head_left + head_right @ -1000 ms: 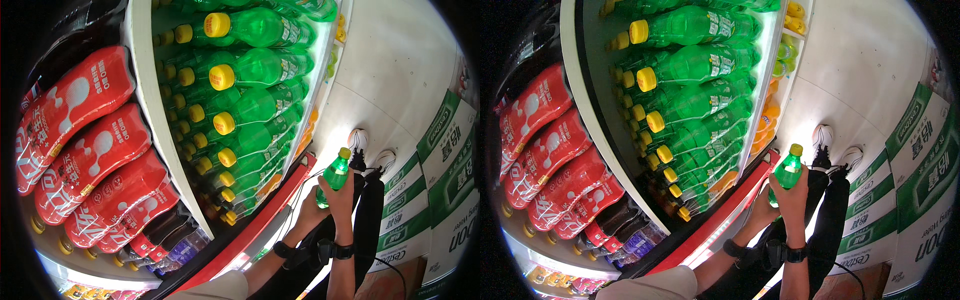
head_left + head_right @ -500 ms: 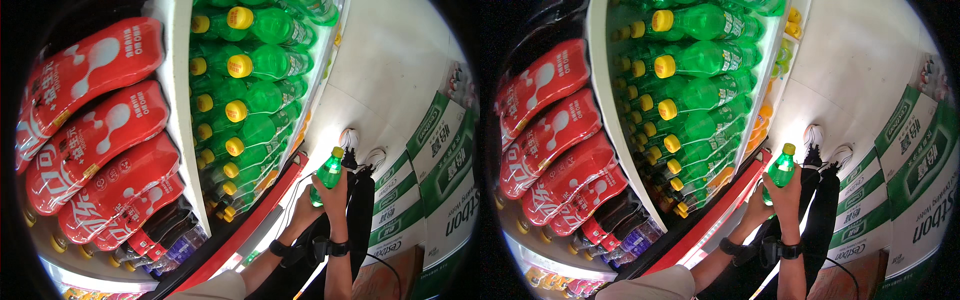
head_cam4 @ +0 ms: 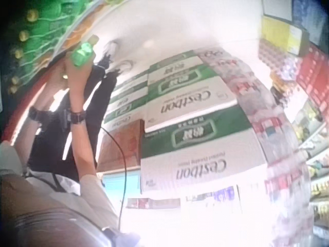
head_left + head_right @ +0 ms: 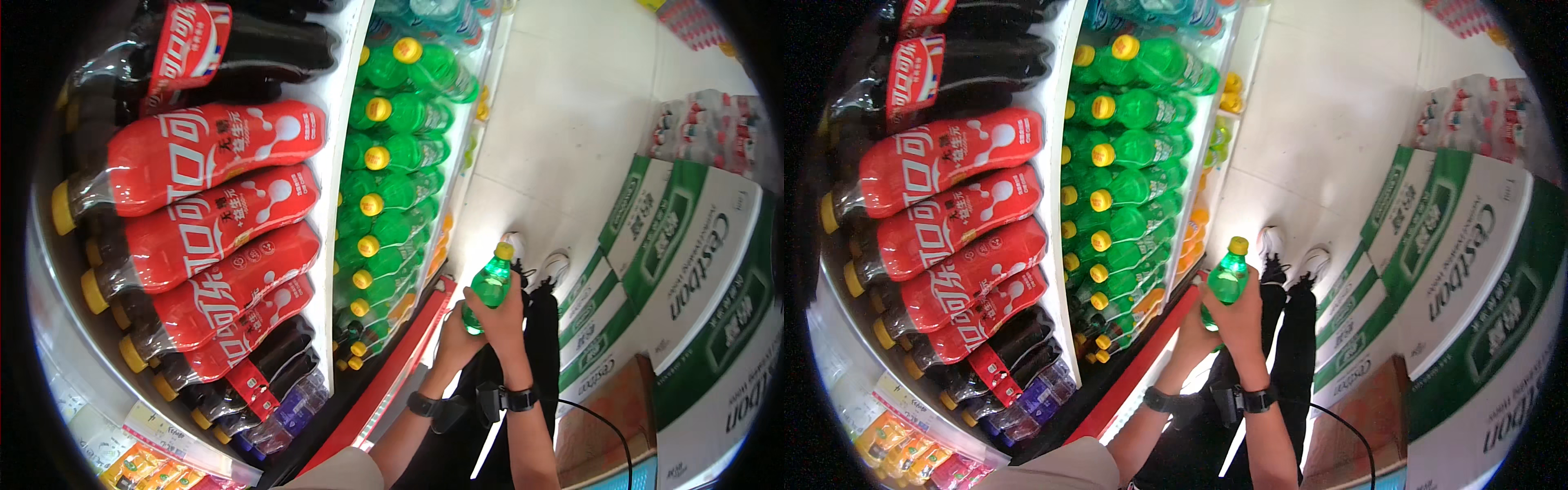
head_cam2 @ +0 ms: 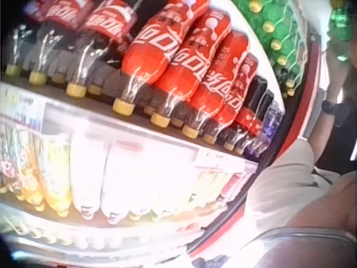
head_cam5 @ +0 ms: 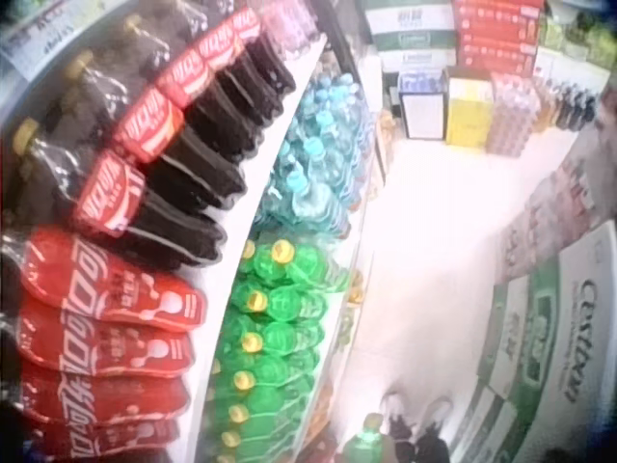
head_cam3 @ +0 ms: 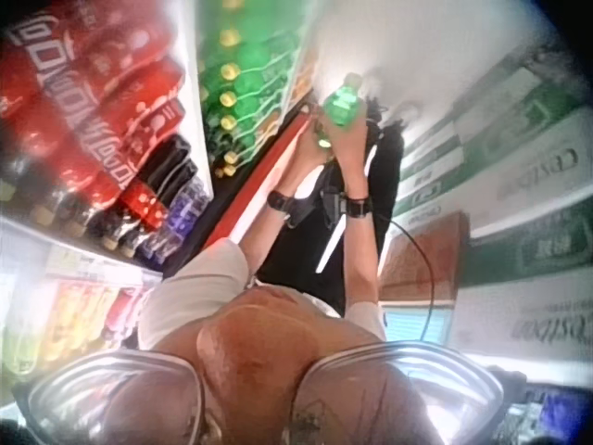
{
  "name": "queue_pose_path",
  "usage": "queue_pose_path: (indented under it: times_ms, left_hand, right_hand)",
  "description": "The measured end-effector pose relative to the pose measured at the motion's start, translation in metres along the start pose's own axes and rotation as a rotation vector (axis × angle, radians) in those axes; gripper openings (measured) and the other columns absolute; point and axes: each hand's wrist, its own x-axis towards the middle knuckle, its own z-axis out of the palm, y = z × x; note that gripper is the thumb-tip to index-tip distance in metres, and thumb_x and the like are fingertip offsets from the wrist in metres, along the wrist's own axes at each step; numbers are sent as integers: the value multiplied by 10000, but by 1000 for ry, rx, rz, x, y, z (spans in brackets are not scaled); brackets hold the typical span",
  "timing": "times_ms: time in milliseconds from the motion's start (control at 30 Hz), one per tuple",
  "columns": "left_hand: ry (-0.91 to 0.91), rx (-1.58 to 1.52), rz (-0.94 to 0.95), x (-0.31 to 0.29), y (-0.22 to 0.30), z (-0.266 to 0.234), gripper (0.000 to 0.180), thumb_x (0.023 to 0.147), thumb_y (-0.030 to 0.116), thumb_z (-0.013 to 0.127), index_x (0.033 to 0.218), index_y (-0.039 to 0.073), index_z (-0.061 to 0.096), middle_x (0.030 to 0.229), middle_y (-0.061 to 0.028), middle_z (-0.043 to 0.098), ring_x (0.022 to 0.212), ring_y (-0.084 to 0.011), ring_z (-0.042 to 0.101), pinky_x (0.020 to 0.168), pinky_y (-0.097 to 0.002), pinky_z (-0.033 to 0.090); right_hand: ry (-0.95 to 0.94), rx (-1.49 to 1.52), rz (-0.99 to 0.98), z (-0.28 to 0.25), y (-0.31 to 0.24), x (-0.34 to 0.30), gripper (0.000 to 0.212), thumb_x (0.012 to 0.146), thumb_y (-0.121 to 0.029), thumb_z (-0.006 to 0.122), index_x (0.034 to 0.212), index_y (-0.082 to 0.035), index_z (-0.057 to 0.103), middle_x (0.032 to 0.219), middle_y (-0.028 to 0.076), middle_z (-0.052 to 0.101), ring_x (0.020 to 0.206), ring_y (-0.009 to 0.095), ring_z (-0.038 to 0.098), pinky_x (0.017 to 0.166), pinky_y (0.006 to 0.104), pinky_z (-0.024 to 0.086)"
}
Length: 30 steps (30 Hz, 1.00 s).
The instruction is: Organizing and stocking various beverage bottles and cans in a supermarket refrigerator.
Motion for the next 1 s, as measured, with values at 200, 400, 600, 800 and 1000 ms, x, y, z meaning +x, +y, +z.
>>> queue_pose_path:
  times_ms: [200, 400, 600, 800, 1000]
  left_hand:
    - [26, 45, 98, 0, 64, -25, 605, 710, 213, 903, 1183, -6, 596, 1075, -197, 716, 1038, -343, 706, 852, -412, 546]
    - [-13, 101, 184, -2, 121, -28, 548, 731, 229, 890, 1134, -11, 605, 1004, -176, 694, 966, -346, 693, 810, -419, 541]
    - [40, 201, 268, 19, 157, -14, 585, 690, 194, 918, 1161, 7, 625, 1016, -171, 701, 950, -326, 700, 804, -399, 545]
    - [74, 457, 345, 54, 213, -10, 600, 645, 86, 894, 1165, 20, 602, 1058, -206, 654, 1038, -413, 614, 882, -451, 506]
    - [13, 597, 395, 71, 272, 6, 657, 690, 126, 892, 1258, 15, 582, 1194, -195, 633, 1116, -403, 600, 976, -446, 478]
  right_hand:
    - [-101, -104, -73, -13, -63, 1, 559, 830, -271, 860, 1189, -2, 528, 1009, 122, 675, 915, 195, 670, 813, 342, 536]
    - [-166, -295, -12, -63, -136, 8, 549, 852, -372, 844, 1160, 9, 597, 982, 130, 723, 901, 183, 706, 813, 340, 550]
    - [-140, -65, -38, -84, -154, 34, 501, 862, -320, 847, 1170, 8, 626, 1020, 86, 721, 907, 131, 685, 819, 299, 548]
    - [-246, 276, 101, -110, -180, 66, 488, 892, -239, 822, 1254, -38, 565, 1132, 72, 681, 1033, 166, 670, 854, 311, 567]
    - [-97, 389, 275, -138, -206, 83, 485, 900, -180, 801, 1283, -48, 535, 1188, 74, 652, 1044, 167, 675, 797, 333, 613]
